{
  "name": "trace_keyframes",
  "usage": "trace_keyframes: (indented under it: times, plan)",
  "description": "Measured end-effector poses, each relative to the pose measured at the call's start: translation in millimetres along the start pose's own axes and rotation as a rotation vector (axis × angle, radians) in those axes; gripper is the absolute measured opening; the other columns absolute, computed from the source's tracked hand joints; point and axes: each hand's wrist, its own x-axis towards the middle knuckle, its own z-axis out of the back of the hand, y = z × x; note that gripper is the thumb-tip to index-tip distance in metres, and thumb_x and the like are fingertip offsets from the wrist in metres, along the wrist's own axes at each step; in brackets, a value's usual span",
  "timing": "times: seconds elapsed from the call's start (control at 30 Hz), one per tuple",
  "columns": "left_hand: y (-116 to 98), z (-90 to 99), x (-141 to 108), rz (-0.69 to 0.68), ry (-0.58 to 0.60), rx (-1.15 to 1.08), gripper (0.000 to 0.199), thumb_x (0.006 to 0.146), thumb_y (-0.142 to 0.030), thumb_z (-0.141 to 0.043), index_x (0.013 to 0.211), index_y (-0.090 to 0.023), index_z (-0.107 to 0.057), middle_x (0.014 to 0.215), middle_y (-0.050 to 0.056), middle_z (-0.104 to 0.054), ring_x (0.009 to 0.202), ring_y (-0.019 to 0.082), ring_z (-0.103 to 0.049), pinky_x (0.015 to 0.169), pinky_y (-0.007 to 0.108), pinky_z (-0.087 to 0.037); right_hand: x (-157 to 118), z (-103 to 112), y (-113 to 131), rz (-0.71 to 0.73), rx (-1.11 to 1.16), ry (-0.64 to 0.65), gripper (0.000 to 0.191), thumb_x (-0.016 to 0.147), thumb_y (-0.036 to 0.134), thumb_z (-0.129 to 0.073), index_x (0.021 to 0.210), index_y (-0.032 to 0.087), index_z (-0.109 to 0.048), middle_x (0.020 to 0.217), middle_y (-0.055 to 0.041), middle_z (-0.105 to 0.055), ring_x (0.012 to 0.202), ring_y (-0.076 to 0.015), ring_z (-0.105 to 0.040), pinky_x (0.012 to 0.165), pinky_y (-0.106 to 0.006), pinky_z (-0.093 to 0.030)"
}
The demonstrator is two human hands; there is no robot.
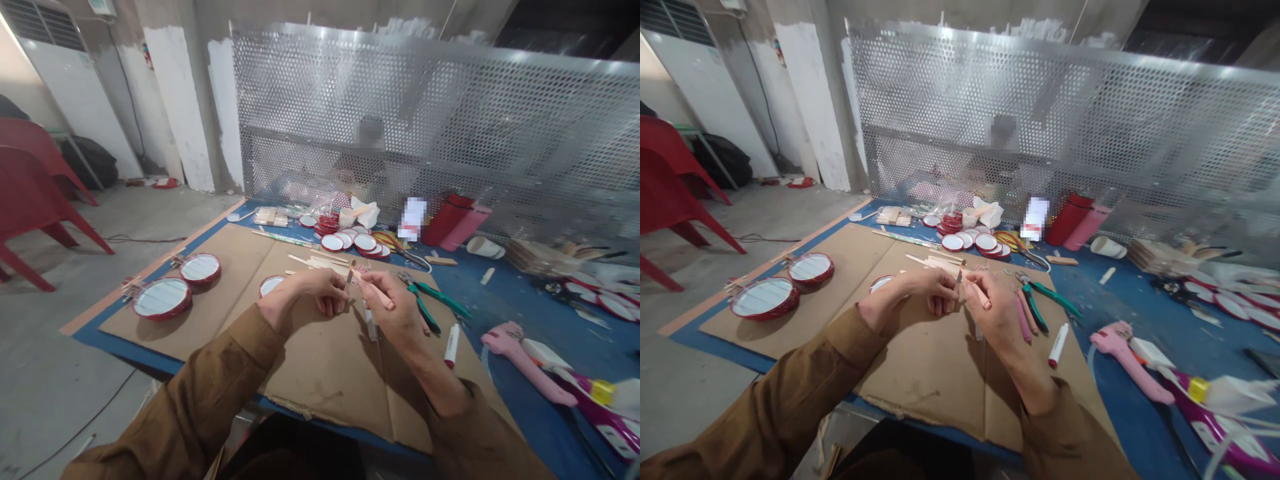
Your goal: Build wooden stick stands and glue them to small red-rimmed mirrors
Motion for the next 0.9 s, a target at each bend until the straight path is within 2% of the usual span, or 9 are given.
trace_keyframes:
  times: [0.27, 0.5, 0.9]
  plan:
    - [0.2, -0.2, 0.6, 0.009, -0.007, -0.015, 0.013, 0.084, -0.027, -0.058, 0.079, -0.015, -0.058, 0.066, 0.002, -0.065, 0.056, 0.014, -0.063, 0.059, 0.028, -0.052, 0.8, -0.5, 1.1, 0.001, 0.003, -0.01, 0.024, 0.09, 0.04, -0.052, 0.101, 0.022, -0.063, 0.086, -0.0043, -0.07, 0.071, -0.0185, -0.065, 0.063, -0.03, -0.049]
    - [-0.2, -0.2, -0.8, -0.008, 0.008, -0.012, 0.016, 0.083, -0.029, -0.059, 0.078, -0.014, -0.058, 0.061, 0.001, -0.064, 0.056, 0.011, -0.063, 0.059, 0.024, -0.051, 0.9, 0.2, 3.4, 0.008, 0.026, -0.031, 0.024, 0.09, 0.04, -0.052, 0.1, 0.022, -0.063, 0.084, -0.004, -0.07, 0.071, -0.0188, -0.065, 0.063, -0.03, -0.05]
    - [-2.3, -1.5, -2.1, 0.003, -0.007, -0.004, 0.015, 0.085, -0.027, -0.056, 0.077, -0.014, -0.058, 0.063, 0.002, -0.064, 0.054, 0.014, -0.063, 0.058, 0.028, -0.052, 0.4, -0.5, 1.3, 0.005, 0.001, -0.015, 0.024, 0.091, 0.04, -0.052, 0.103, 0.023, -0.062, 0.088, -0.0042, -0.071, 0.069, -0.0183, -0.065, 0.063, -0.03, -0.05]
